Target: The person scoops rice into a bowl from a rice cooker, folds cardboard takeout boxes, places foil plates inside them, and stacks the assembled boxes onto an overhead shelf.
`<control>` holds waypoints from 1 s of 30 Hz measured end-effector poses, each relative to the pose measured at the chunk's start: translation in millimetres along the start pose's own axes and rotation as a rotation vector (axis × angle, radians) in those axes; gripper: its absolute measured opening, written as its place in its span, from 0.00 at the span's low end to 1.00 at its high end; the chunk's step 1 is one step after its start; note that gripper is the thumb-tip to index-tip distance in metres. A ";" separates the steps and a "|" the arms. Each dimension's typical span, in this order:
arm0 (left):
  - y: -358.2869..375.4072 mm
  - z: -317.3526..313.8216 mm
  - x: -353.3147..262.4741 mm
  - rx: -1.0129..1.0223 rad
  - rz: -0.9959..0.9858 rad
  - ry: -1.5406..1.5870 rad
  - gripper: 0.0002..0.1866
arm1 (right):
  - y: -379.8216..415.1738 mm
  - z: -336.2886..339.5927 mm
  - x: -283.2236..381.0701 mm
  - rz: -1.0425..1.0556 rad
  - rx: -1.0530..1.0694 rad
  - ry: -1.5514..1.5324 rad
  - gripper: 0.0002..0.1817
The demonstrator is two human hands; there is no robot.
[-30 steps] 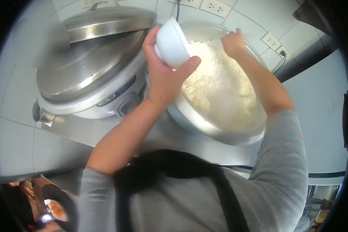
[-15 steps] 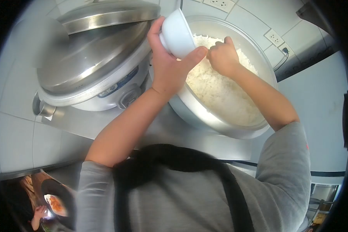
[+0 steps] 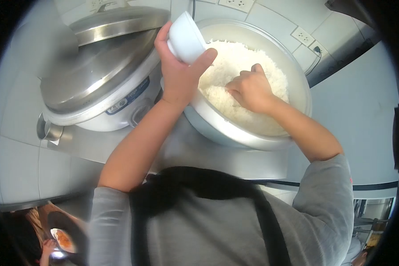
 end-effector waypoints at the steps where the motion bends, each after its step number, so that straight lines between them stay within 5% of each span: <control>1: -0.6 0.1 0.8 0.000 -0.003 0.003 0.50 | 3.0 2.2 -0.4 0.005 -0.013 -0.018 0.08; 10: 0.6 -1.9 0.3 -0.018 0.006 -0.031 0.45 | 32.2 -5.4 -23.8 -0.130 0.338 -0.253 0.05; 13: -12.1 2.3 14.9 0.072 0.224 -0.034 0.41 | 40.0 -8.4 -73.1 -0.246 0.266 -0.539 0.10; 17: -18.7 -17.1 27.8 0.204 0.604 0.245 0.41 | 30.0 77.5 -128.3 -0.277 0.011 -0.411 0.11; 23: 9.9 -92.1 54.7 0.036 0.855 0.592 0.40 | -13.3 148.0 -69.7 -0.417 -0.086 0.508 0.08; 26: 10.8 -94.1 50.2 -0.006 0.815 0.691 0.42 | -21.2 146.5 -59.0 -0.264 -0.349 0.637 0.09; 29: 5.7 -87.7 45.4 -0.064 0.785 0.786 0.44 | 1.5 186.5 -86.9 -0.337 -0.558 0.342 0.11; 30: 2.1 -86.1 44.2 -0.065 0.761 0.808 0.45 | 1.7 178.4 -108.1 -0.355 -0.456 -0.011 0.12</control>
Point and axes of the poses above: each hand's wrist, its own y-axis away from the middle knuckle, its own z-axis out of the back of the hand, x = y × z, the point moved 7 cm from there along -y, towards the middle knuckle, and after that the axes turned 6 degrees about y, right-handed, at the moved point
